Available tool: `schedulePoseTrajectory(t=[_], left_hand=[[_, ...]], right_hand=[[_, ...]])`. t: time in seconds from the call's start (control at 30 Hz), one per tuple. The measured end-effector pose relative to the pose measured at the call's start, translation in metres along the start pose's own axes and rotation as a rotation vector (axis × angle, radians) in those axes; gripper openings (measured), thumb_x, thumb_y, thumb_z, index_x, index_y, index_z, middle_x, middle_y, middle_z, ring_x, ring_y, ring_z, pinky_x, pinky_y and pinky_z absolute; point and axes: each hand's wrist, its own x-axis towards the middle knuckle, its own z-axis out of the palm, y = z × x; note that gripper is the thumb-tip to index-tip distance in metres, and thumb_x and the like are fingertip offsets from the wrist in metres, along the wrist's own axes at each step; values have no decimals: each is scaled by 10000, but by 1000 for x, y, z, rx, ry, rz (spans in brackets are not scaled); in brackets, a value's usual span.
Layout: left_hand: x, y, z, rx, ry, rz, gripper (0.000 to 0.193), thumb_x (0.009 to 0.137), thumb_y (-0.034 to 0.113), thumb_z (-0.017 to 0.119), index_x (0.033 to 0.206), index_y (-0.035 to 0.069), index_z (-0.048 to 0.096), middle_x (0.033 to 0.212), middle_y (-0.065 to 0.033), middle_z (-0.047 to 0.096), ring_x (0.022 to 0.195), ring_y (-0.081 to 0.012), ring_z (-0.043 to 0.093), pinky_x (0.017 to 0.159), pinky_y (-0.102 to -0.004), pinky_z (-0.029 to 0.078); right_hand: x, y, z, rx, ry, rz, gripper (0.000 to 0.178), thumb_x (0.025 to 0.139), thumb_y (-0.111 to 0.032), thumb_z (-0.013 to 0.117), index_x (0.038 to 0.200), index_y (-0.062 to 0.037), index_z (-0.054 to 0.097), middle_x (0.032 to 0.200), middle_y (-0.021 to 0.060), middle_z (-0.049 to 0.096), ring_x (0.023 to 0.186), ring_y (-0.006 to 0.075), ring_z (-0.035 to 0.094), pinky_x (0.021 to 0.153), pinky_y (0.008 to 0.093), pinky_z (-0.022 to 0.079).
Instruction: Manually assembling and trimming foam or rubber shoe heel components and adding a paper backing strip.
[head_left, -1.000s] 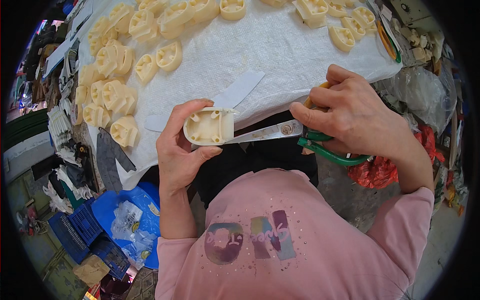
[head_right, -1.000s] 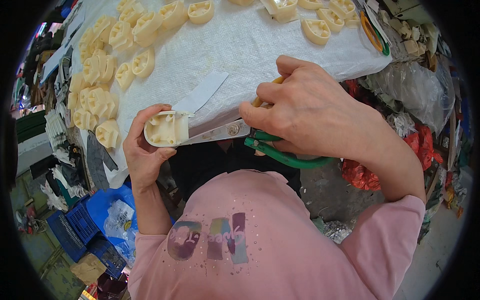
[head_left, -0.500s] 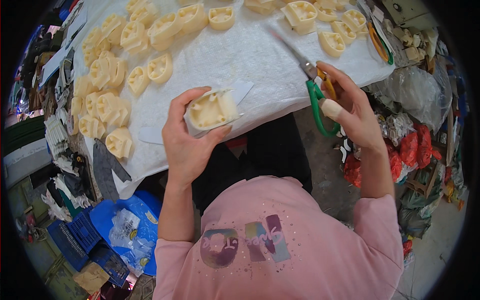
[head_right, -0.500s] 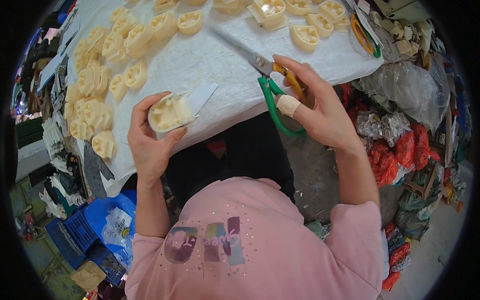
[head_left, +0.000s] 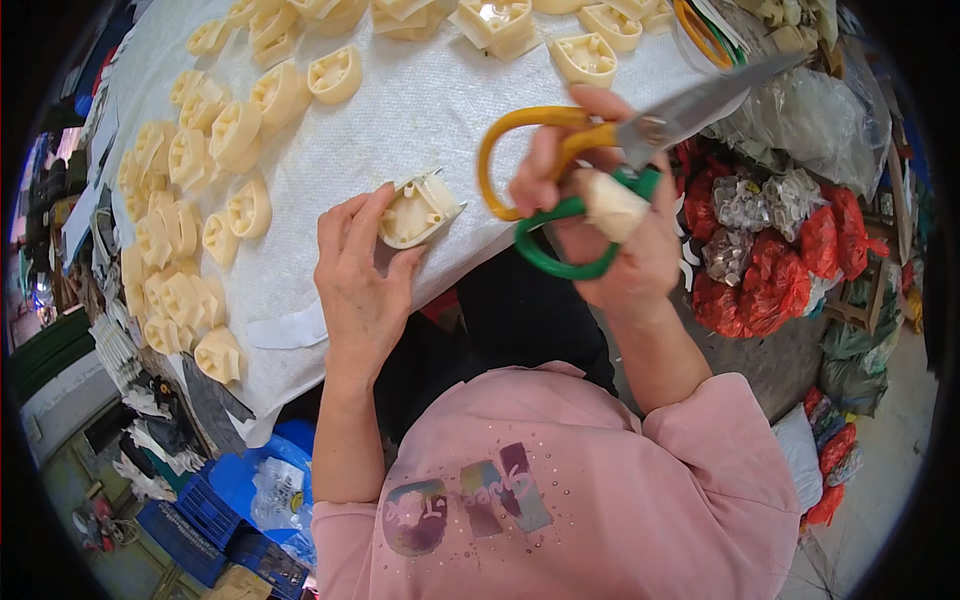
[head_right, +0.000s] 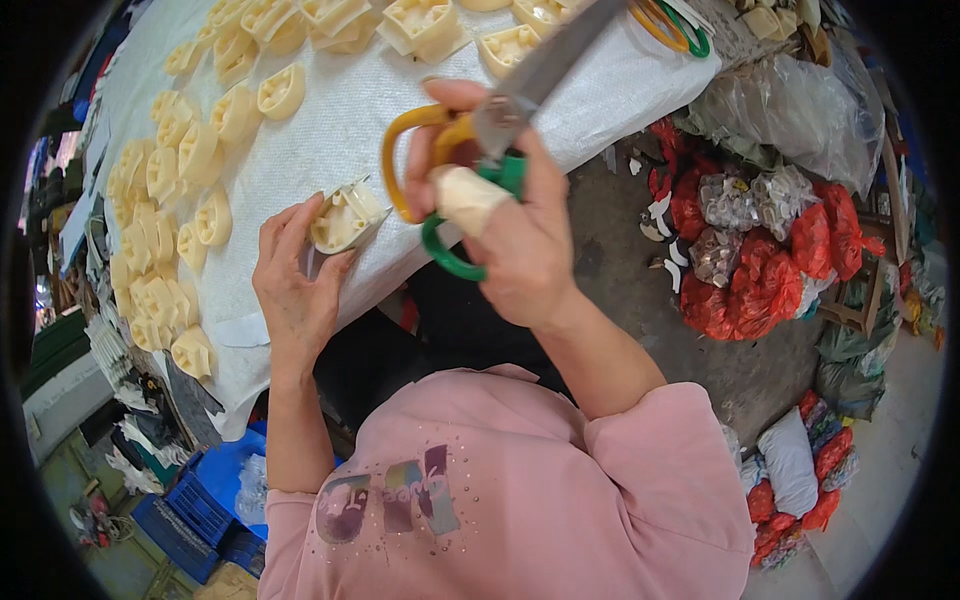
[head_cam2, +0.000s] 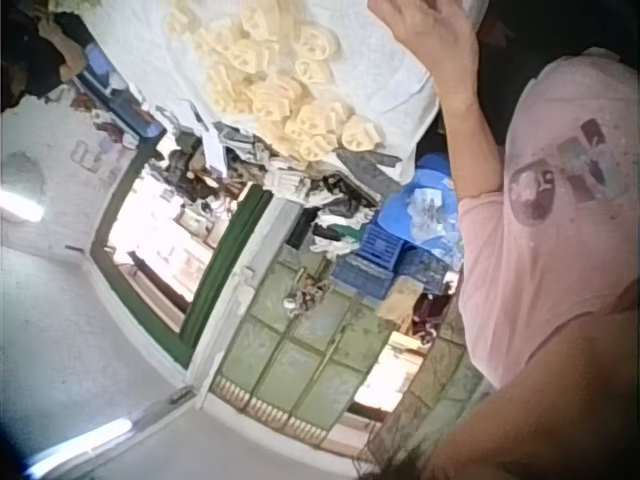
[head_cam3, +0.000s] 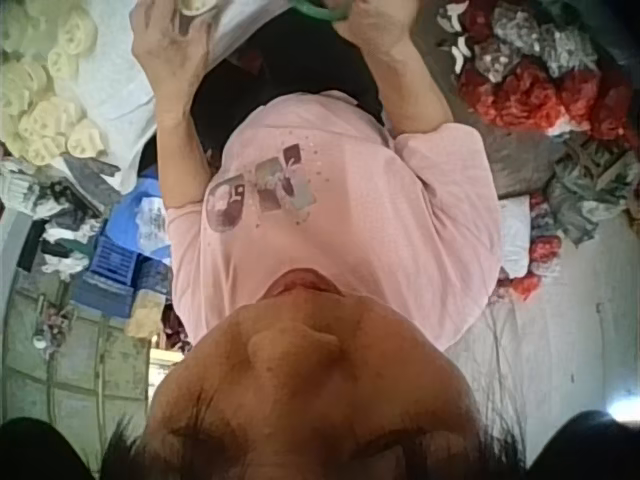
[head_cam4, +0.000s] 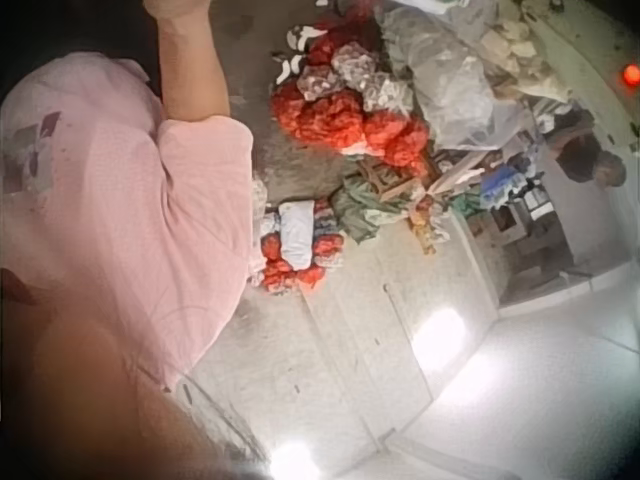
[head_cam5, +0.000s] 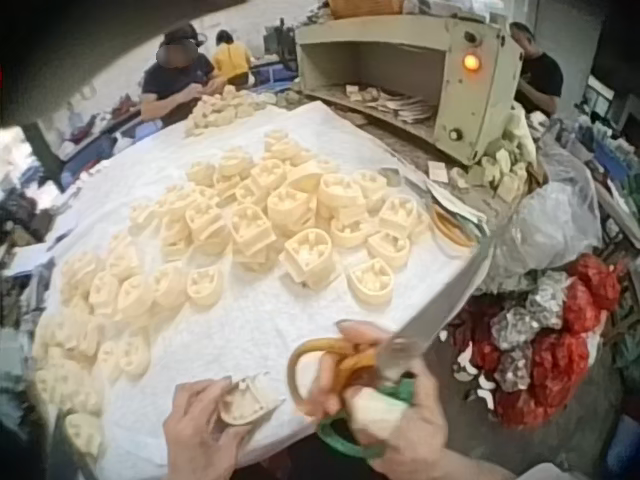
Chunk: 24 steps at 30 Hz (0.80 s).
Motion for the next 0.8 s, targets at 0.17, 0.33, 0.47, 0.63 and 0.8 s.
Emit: schedulePoseTrajectory(t=[0.17,0.33,0.47,0.63,0.8], left_hand=[[4,0,1,5,-11,-3,574,598,-89,666,1153,35,592,1076,-139,569,1019,-269,563,913,-335,440],[3,1,-1,13,-17,-30,571,594,-93,657,1147,35,594,1085,-137,569,1030,-268,559,917,-340,439],[6,1,-1,8,-37,-19,564,599,-87,654,1146,33,593,1090,-136,568,1033,-270,558,923,-342,435],[4,-1,-4,-2,-31,-24,559,602,-83,661,1145,26,591,1089,-135,566,1033,-270,559,924,-341,434],[7,0,-4,9,-42,-21,553,605,-80,674,1142,23,591,1084,-134,567,1027,-267,561,914,-336,439]], right_hand=[[4,23,9,53,66,161,475,833,-87,474,1296,-28,386,861,93,469,730,155,448,681,317,387],[7,9,4,236,82,63,470,850,-98,475,1307,-42,381,810,88,454,709,153,437,661,322,380],[0,25,10,84,108,169,473,833,-104,464,1296,-49,385,841,100,457,713,159,434,671,324,383],[30,25,5,233,66,74,442,803,-16,435,1243,-6,393,896,82,506,704,126,480,649,258,423],[44,45,10,78,70,139,452,824,-35,427,1272,-45,364,840,90,456,715,156,420,680,323,401]])
